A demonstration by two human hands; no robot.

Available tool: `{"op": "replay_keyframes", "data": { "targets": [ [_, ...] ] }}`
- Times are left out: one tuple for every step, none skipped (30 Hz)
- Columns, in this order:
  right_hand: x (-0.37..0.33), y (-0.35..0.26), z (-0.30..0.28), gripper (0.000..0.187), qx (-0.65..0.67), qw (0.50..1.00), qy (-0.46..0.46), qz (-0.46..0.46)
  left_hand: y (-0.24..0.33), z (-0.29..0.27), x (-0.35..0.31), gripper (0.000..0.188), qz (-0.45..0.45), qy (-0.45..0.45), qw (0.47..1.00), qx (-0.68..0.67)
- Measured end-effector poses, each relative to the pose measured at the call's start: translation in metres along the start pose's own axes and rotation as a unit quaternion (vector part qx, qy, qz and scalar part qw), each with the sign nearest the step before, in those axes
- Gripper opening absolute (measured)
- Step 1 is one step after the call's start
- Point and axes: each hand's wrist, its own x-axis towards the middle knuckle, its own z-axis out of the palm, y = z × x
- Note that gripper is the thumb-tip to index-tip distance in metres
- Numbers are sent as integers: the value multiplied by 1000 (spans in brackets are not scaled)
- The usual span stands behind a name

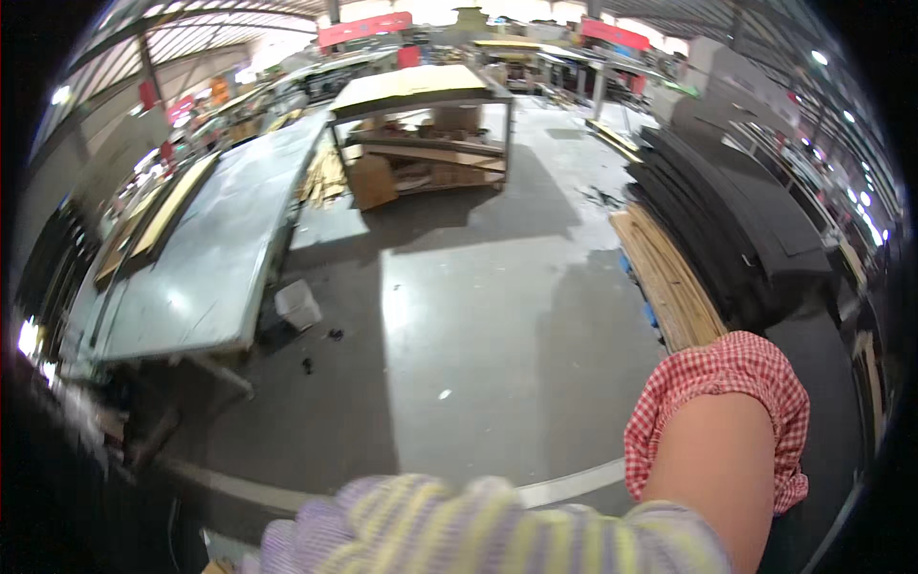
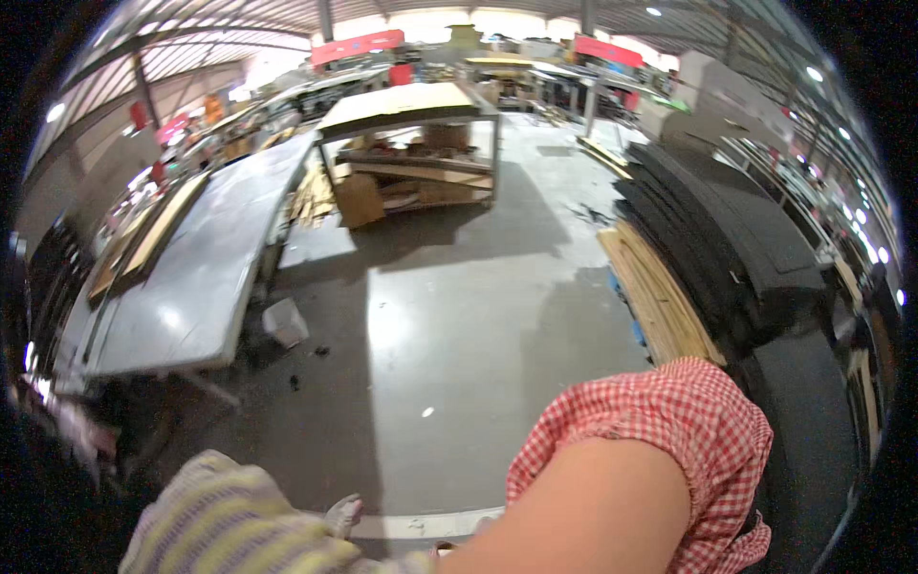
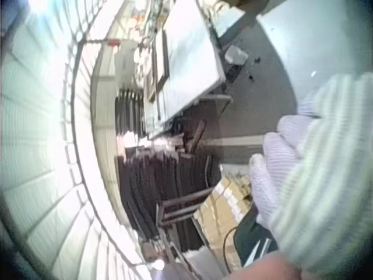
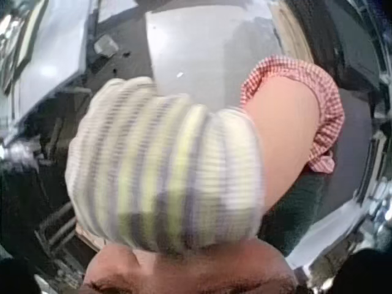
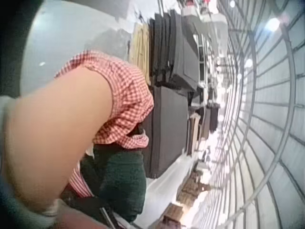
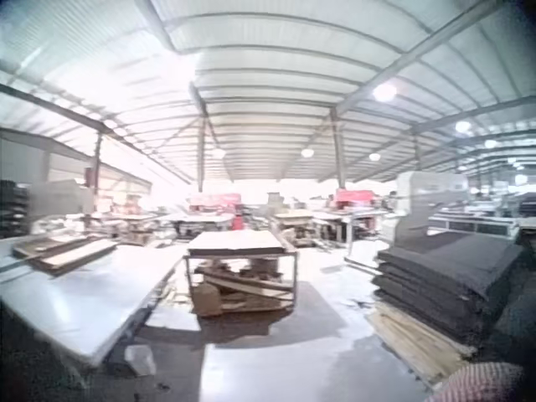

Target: Cutting cardboard sheets and thin wooden strips using a utility knife on a metal workstation in an industrial setting.

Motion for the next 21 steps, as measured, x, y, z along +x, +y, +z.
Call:
{"op": "replay_keyframes", "data": {
  "targets": [
    [-5,16,-23,47,-41,999,-13,2,19,-1,27,42,-8,4,1000,10],
    [-10,30,-40,47,-72,997,-7,7,30,-9,49,42,-29,14,999,14],
    [-21,56,-56,47,-104,994,-3,23,37,-10,79,42,-49,10,998,25],
    [-30,80,-70,47,-136,990,-2,41,40,-15,110,41,-64,10,997,37],
    [-39,103,-83,48,-168,984,-9,59,40,-18,139,41,-80,6,996,49],
    [-46,129,-97,48,-207,975,-22,73,44,-24,171,41,-99,8,993,60],
    [-56,153,-113,48,-261,960,-31,97,46,-31,201,41,-117,11,990,72],
    [-59,180,-127,48,-310,943,-52,110,54,-36,238,41,-126,10,988,86],
    [-67,213,-144,49,-352,926,-58,128,59,-46,276,41,-139,17,985,97],
    [-74,249,-160,49,-363,921,-56,131,66,-56,314,41,-148,24,983,110],
    [-78,285,-177,48,-229,959,-36,165,79,-62,362,41,-144,24,982,121],
    [-84,318,-199,48,-78,978,-7,194,95,-68,402,41,-150,29,980,129],
    [-92,349,-221,48,-89,975,-6,202,114,-80,448,42,-141,35,979,142],
    [-106,376,-244,46,-203,960,33,192,136,-93,491,42,-134,50,977,157],
    [-121,401,-270,44,-314,930,71,178,164,-99,544,42,-103,73,976,176],
    [-131,422,-294,42,-423,884,111,163,204,-104,603,43,-53,97,975,193],
    [-138,443,-327,42,-435,878,110,165,260,-97,664,43,12,128,968,216],
    [-134,463,-368,37,-347,927,40,138,250,-135,770,49,109,41,970,213],
    [-153,490,-410,34,-282,942,-56,174,411,-102,798,50,109,-43,968,221],
    [-140,509,-452,34,-278,949,-51,138,430,-110,881,52,-2,-22,1000,20],
    [-148,546,-500,32,-167,951,-173,196,473,-121,921,55,75,-7,987,-142]
  ]
}}
